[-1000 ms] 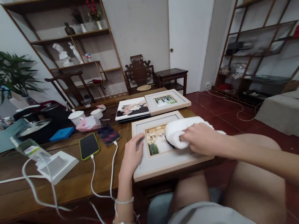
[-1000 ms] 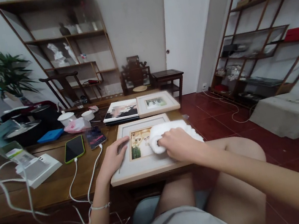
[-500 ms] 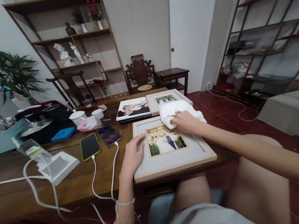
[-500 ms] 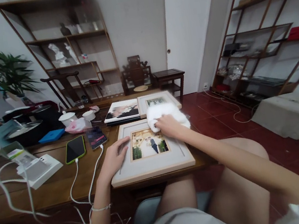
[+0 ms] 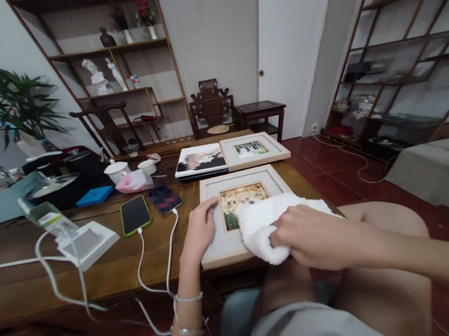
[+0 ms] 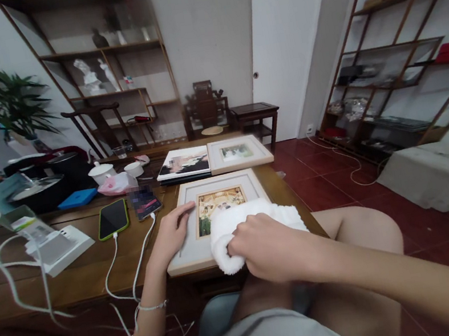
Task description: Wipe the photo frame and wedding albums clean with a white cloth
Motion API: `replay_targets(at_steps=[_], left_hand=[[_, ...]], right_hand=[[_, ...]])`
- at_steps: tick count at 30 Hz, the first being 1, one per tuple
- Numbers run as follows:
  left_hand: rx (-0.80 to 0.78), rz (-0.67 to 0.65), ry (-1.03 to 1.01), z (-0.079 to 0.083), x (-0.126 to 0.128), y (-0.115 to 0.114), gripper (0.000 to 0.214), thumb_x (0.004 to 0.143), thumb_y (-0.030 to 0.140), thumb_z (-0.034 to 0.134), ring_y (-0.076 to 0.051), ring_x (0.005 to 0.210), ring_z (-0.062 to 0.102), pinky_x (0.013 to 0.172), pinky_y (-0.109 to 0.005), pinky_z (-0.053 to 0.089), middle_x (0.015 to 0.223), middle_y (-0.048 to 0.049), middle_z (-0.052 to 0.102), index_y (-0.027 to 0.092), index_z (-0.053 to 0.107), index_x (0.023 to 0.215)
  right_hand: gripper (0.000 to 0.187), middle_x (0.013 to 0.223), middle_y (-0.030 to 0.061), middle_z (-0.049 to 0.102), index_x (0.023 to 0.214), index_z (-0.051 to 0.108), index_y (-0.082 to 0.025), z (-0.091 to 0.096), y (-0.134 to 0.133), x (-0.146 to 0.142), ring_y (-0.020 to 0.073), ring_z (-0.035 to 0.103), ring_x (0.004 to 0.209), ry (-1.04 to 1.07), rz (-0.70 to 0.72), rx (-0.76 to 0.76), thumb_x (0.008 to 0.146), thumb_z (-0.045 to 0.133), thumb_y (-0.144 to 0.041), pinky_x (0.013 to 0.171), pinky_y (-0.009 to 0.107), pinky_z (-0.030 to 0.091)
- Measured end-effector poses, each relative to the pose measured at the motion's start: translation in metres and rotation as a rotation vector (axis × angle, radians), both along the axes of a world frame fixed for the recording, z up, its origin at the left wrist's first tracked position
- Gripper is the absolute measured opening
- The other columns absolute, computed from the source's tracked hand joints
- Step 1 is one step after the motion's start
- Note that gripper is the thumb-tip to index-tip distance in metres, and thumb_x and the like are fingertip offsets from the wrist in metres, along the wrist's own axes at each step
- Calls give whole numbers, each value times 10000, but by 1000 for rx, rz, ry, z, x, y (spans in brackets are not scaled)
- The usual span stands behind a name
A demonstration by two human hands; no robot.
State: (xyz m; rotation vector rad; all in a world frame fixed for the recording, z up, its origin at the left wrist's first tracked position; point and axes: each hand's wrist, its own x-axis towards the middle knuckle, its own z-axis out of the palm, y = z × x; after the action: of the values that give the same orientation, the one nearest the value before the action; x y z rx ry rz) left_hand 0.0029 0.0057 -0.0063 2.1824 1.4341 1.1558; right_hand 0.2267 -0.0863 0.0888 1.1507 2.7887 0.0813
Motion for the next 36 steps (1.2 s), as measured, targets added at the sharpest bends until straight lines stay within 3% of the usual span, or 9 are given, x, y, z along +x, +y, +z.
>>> replay_targets(at_steps=[4, 8, 12, 16, 18, 21, 25, 28, 36], left_hand=[[-10, -29, 35, 2, -1, -1, 355, 828, 103, 401, -193, 1121, 566, 1015, -372, 402, 1174, -72, 638, 155, 622, 1100], [-16, -49, 59, 4, -2, -2, 359, 827, 107, 406, -199, 1127, 562, 1013, -374, 401, 1184, -78, 631, 151, 611, 1118], [-28, -50, 64, 5, -2, -3, 361, 830, 110, 400, -204, 1130, 560, 1016, -375, 398, 1189, -90, 627, 135, 608, 1123], [-34, -37, 65, 6, -1, -3, 359, 834, 116, 397, -204, 1129, 559, 1016, -376, 397, 1190, -87, 627, 138, 610, 1123], [-38, -34, 63, 6, -1, -3, 363, 834, 110, 392, -202, 1130, 558, 1018, -373, 395, 1189, -87, 627, 134, 612, 1121], [-37, -26, 58, 5, -1, -2, 371, 830, 97, 390, -203, 1130, 559, 1021, -369, 394, 1187, -92, 628, 125, 612, 1126], [-12, -17, 33, 2, 0, -1, 369, 826, 85, 390, -197, 1109, 573, 1013, -360, 402, 1171, -86, 638, 130, 622, 1110], [-2, -6, 35, 2, 1, -2, 378, 814, 67, 389, -196, 1094, 582, 1005, -366, 409, 1160, -82, 645, 138, 629, 1097], [-36, -22, 9, 4, -1, -2, 371, 807, 84, 398, -192, 1042, 609, 937, -353, 463, 1142, -81, 653, 147, 633, 1087]], right_hand=[[268, 747, 86, 674, 768, 655, -189, -11, 19, -3, 221, 607, 699, -26, -103, 78, 672, 438, -64, 539, 290, 286], [278, 827, 125, 685, 868, 663, -161, -23, 66, 2, 246, 625, 782, -75, -226, 208, 712, 450, -74, 570, 287, 330], [289, 954, 172, 660, 929, 648, -117, -22, 117, 5, 260, 608, 871, -66, -285, 281, 763, 420, -58, 610, 291, 360], [307, 984, 188, 650, 941, 654, -96, -26, 138, -1, 270, 593, 920, -73, -298, 275, 758, 418, -26, 641, 296, 374], [295, 939, 179, 662, 917, 663, -106, -31, 131, -6, 272, 597, 906, -79, -274, 250, 744, 436, -35, 640, 301, 376], [273, 858, 158, 676, 882, 673, -130, -33, 100, -10, 260, 615, 832, -89, -218, 205, 729, 457, -63, 611, 300, 370], [244, 750, 121, 676, 797, 677, -149, -18, 46, -8, 233, 620, 708, -73, -102, 133, 719, 455, -85, 555, 293, 334], [216, 708, 95, 666, 735, 663, -158, -6, 20, -14, 213, 605, 643, -21, 11, 79, 711, 458, -97, 516, 295, 296], [201, 717, 88, 673, 746, 653, -162, -14, 17, -63, 210, 605, 624, 100, 142, 88, 720, 459, -115, 468, 306, 252]])
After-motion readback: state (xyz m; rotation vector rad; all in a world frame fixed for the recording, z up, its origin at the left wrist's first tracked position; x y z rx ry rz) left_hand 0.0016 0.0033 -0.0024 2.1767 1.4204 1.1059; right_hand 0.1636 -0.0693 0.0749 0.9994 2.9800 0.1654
